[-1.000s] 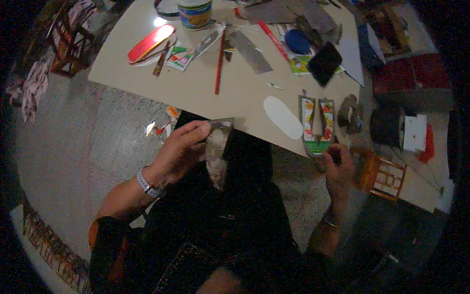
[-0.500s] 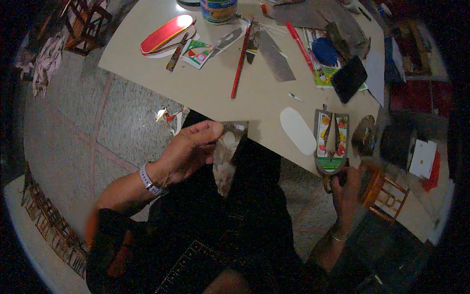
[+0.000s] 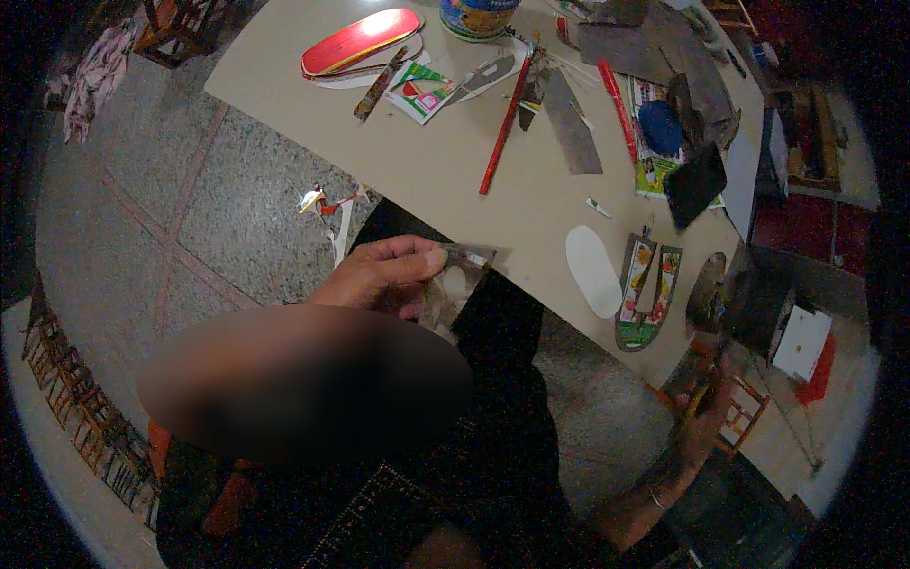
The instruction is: The person applies glue to a structural component using a brush and the flat of a knife, then wraps a piece of patterned fabric around it, pressing it into place and trimming the excess with scissors.
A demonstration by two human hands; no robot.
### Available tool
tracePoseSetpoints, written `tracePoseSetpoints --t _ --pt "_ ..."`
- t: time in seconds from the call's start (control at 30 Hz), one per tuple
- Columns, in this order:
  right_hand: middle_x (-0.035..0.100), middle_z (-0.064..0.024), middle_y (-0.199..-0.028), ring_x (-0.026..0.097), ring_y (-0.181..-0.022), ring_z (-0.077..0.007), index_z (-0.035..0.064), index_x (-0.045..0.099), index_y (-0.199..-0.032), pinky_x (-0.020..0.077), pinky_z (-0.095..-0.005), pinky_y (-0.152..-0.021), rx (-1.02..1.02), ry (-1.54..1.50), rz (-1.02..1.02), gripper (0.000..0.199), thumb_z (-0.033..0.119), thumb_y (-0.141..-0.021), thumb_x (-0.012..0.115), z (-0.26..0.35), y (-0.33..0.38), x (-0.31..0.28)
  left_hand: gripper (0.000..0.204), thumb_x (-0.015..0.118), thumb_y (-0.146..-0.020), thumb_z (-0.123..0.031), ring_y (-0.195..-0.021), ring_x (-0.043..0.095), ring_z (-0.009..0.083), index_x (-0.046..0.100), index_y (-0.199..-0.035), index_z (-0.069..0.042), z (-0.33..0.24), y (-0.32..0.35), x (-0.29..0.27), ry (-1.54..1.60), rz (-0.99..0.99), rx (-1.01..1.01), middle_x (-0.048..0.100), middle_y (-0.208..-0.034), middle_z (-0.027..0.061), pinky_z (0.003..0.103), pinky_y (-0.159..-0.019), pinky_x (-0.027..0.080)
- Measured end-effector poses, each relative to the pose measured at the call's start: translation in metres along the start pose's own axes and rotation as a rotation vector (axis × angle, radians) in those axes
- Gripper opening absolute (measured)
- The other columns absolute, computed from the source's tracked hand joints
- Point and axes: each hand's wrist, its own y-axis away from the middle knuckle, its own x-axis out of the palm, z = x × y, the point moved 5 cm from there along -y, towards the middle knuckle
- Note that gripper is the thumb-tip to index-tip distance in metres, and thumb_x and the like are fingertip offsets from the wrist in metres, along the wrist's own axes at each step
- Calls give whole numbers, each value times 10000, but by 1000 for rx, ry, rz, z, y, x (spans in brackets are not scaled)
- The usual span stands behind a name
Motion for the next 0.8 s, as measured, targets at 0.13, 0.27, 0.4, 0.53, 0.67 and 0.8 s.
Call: tracePoseSetpoints --t 0.13,0.27,0.4,0.53,0.67,0.8 --pt "558 -79 -1118 541 -955 -215 62 465 -1314 446 -346 -857 -28 -240 581 694 346 -760 773 56 -5 51 231 622 -928 -239 -895 606 114 601 -1080 -66 -1 4 2 -45 14 4 636 -1004 0 283 -809 505" --pt "562 -92 -1099 541 -952 -199 45 478 -1284 446 -321 -851 -138 -228 904 678 272 -730 796 78 -21 101 262 653 -907 -266 -834 581 74 606 -1081 -77 -4 15 2 -130 -6 33 632 -960 -26 239 -712 485" --pt "566 -107 -1091 542 -935 -188 39 475 -1272 449 -318 -824 -317 -182 905 670 198 -710 804 97 -24 114 267 674 -896 -241 -714 530 53 616 -1078 -54 -13 16 0 -104 32 46 596 -863 -31 211 -603 438" --pt "576 -113 -1072 560 -894 -207 39 469 -1272 454 -328 -779 -351 -169 978 649 172 -724 789 102 -35 122 255 681 -893 -226 -671 513 49 627 -1064 -45 -9 19 -3 -87 -9 75 585 -830 -25 202 -575 424" --pt "581 -113 -1025 569 -822 -240 42 475 -1254 457 -336 -733 -453 -171 908 622 178 -730 781 106 -37 123 252 688 -888 -219 -666 514 47 631 -1061 -44 -10 17 -4 -83 34 61 600 -834 -20 195 -562 417" --pt "578 -111 -987 561 -777 -242 51 483 -1242 451 -337 -704 -441 -133 949 602 182 -733 775 115 -42 125 301 699 -876 -241 -710 527 55 620 -1099 -56 -9 14 -7 -113 84 35 616 -888 -23 203 -589 423"
